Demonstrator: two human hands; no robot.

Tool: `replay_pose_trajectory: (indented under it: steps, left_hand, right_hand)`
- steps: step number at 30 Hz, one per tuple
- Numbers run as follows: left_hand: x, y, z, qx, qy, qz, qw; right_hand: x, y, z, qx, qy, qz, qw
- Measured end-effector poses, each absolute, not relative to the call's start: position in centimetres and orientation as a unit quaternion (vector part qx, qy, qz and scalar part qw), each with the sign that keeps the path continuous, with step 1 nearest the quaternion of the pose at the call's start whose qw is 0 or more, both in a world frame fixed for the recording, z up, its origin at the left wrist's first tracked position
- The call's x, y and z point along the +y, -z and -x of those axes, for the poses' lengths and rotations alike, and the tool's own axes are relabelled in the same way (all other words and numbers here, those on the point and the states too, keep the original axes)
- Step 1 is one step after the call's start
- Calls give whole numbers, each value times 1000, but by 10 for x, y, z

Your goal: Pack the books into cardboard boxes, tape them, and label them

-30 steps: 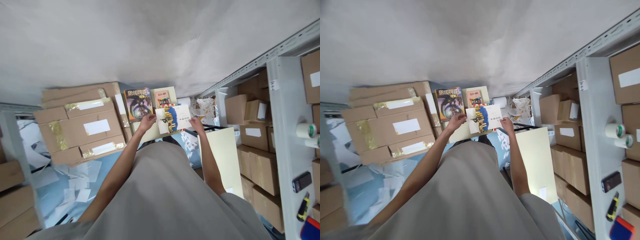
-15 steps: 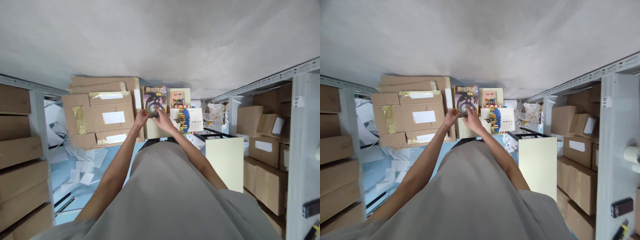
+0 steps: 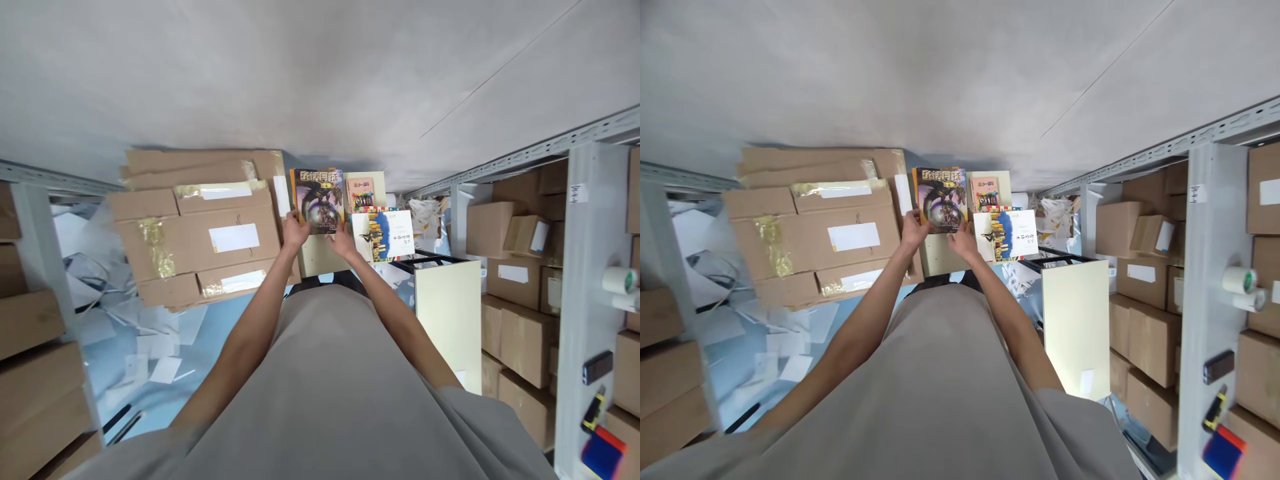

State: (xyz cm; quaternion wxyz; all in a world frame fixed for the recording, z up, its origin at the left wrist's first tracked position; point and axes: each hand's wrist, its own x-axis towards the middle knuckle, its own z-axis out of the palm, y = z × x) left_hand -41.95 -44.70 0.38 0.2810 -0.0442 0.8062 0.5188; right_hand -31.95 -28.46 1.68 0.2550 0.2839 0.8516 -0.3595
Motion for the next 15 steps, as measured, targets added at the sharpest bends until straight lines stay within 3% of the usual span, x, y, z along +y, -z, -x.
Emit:
replay_pose_trajectory:
  steps: [6,11,15]
  left_hand:
    - [-454,-19,431,782,-549,46,292]
    - [-520,-46,428,728,-616,-26,300]
    - [-605,-69,436,726,-616,-44,304]
  right_hand:
    - [-294,-28,329,832,364,-339,245]
    - [-310,-39,341,806,477,-333,110]
    - [-328,-46,354,713,603,-338,116]
